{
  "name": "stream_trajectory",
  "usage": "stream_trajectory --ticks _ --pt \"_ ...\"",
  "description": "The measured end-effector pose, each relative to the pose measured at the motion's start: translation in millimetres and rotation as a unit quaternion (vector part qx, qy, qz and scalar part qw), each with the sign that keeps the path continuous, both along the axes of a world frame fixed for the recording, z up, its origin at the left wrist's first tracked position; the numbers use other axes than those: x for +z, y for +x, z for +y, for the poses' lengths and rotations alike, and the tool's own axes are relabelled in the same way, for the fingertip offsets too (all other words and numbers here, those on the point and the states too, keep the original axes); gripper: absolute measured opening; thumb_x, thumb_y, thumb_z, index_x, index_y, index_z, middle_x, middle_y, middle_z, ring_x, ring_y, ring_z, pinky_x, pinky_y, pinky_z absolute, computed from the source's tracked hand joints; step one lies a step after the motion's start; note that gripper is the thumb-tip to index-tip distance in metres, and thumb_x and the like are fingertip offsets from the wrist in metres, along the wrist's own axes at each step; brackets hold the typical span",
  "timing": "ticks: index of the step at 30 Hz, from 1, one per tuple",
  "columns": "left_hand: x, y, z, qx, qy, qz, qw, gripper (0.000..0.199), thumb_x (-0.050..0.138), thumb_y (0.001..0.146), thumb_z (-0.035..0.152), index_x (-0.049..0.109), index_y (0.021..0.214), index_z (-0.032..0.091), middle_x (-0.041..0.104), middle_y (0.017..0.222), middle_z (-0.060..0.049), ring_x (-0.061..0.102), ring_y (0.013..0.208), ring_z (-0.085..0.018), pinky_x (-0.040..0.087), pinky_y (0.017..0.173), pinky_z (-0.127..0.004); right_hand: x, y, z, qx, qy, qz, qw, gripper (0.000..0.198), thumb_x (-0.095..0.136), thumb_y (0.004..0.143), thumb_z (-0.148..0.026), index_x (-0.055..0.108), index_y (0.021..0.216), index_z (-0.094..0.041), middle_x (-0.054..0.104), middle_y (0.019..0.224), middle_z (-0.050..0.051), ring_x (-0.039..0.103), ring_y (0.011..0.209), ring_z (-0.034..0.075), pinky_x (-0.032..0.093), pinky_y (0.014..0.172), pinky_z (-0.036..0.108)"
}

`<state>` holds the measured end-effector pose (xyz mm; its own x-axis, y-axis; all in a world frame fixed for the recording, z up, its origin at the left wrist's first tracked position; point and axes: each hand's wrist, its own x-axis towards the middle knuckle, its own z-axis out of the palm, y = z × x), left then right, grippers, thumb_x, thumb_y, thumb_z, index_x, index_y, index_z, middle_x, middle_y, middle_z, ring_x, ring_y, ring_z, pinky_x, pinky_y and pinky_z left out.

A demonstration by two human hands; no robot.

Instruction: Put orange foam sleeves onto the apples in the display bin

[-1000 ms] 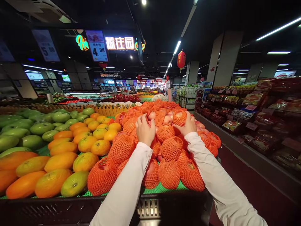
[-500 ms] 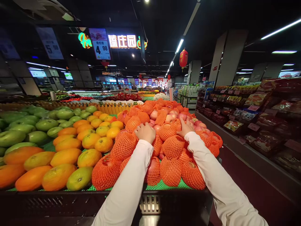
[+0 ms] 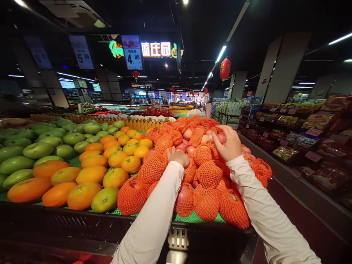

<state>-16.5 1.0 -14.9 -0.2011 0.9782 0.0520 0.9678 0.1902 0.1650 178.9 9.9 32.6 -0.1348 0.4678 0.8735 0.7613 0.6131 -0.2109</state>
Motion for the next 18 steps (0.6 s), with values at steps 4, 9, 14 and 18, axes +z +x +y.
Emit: stream_trajectory --ticks 4,9,14,18 --pt "2.1 -2.6 -0.6 -0.015 -0.012 0.006 1.000 0.050 0.039 0.089 0.046 0.062 0.128 0.027 0.044 0.152 -0.006 0.013 0.151 -0.032 0.006 0.119 -0.056 12.7 -25.7 -2.1 0.015 -0.244 -0.242 0.939 0.067 0.073 0.072 -0.049 0.057 0.129 -0.018 0.065 0.123 0.015 0.061 0.112 0.033 0.048 0.093 0.041" --pt "6.7 -3.3 -0.9 -0.033 -0.011 0.012 0.999 0.048 0.049 0.085 0.046 0.064 0.126 0.028 0.051 0.147 -0.009 0.022 0.147 -0.039 0.011 0.117 -0.060 -3.9 -42.1 15.8 -0.018 -0.341 -0.343 0.875 0.098 0.086 0.052 -0.048 0.049 0.138 -0.018 0.059 0.132 0.019 0.060 0.117 0.036 0.047 0.095 0.041" --pt "5.3 -2.9 0.0 -0.076 0.012 0.002 0.997 0.031 0.050 0.086 0.034 0.073 0.106 0.026 0.065 0.130 -0.011 0.049 0.129 -0.038 0.010 0.113 -0.066 -14.2 -32.2 15.6 -0.014 -0.245 -0.269 0.931 0.081 0.083 0.051 -0.051 0.058 0.123 -0.020 0.064 0.118 0.016 0.061 0.109 0.037 0.049 0.089 0.045" --pt "-1.1 -7.0 2.9 -0.087 0.053 -0.021 0.995 0.024 0.054 0.083 0.030 0.073 0.098 0.026 0.070 0.120 -0.012 0.053 0.124 -0.036 0.013 0.112 -0.065 -8.8 -26.9 11.4 -0.022 -0.102 -0.043 0.994 0.073 0.077 0.059 -0.053 0.055 0.120 -0.019 0.063 0.115 0.014 0.059 0.108 0.033 0.048 0.093 0.047"
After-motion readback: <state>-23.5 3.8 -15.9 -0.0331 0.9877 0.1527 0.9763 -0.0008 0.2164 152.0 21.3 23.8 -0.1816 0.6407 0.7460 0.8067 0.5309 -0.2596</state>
